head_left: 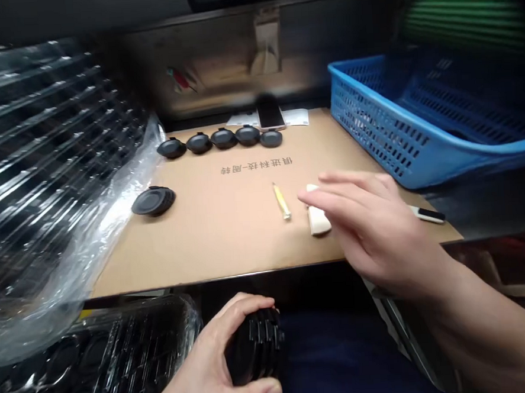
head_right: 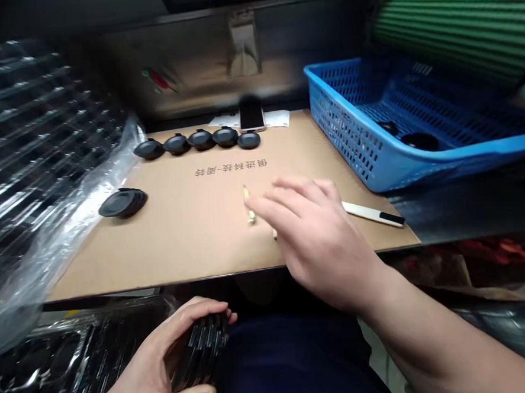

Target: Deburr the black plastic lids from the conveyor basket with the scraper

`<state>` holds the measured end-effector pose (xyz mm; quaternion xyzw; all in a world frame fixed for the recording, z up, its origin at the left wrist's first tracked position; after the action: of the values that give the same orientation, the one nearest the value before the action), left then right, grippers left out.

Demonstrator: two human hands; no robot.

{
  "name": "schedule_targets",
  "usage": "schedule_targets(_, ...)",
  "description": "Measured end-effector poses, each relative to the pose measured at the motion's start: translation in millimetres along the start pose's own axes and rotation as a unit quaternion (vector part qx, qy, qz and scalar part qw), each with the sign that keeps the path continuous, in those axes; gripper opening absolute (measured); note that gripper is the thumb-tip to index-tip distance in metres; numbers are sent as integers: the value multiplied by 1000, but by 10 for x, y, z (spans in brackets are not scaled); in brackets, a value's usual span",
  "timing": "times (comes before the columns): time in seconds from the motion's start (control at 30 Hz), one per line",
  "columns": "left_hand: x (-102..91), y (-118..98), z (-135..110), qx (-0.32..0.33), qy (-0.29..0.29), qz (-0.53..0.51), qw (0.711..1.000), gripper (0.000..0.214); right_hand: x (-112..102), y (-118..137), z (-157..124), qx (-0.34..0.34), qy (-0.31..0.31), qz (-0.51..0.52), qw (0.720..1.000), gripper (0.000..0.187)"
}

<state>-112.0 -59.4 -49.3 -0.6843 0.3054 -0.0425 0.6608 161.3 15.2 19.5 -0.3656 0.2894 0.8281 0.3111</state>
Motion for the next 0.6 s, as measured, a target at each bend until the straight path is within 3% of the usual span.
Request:
schedule_targets(0.03, 14, 120, -8, -38, 8, -3, 999, 68, -76, 48, -193, -11, -34, 75, 997, 53)
schedule_targets(0.07, 30, 256, 1, -76, 14, -12, 997, 67, -93, 86, -404, -10, -23, 156, 987, 60)
schedule_targets(0.1, 49, 402, 30, -115, 13, -26, 993, 65, -60, 100, -624, 15, -10, 247, 969, 61)
schedule_targets(0.13, 67, 548, 85, -150, -3, -39, 988, 64, 12, 89, -849, 37, -14, 261, 964, 53)
schedule_targets(0.23, 145, 897, 367, -226, -72, -52, 970, 62, 389, -201, -1509, 192, -1, 210, 959, 16)
schedule_targets(0.33, 273, 1038, 668, -278, -85, -70, 954, 60, 570, -783, -2079, 374, -72, 128, 916, 27)
schedule_targets(0.4, 355, 1049, 812, -284, -72, -82, 953, 56, 489, -1183, -2354, 459, -153, 89, 870, 30)
schedule_targets(0.5, 438, 1049, 945, -266, -61, -99, 957, 54, 219, -1651, -2562, 521, -256, 66, 811, 32)
schedule_targets(0.6, 482, 1089, 1005, -255, -62, -114, 958, 51, -36, -1857, -2573, 523, -296, 90, 794, 30)
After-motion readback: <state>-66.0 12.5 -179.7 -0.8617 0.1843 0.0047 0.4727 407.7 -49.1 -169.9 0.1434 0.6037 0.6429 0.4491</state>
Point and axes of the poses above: each hand's wrist, its own z-axis towards the middle knuckle, its own x-axis out of the palm, y = z × x, the point moved 2 cm from there along z, towards the middle knuckle, and after that the axes turned 1 degree about -y, right-handed, at the moved point
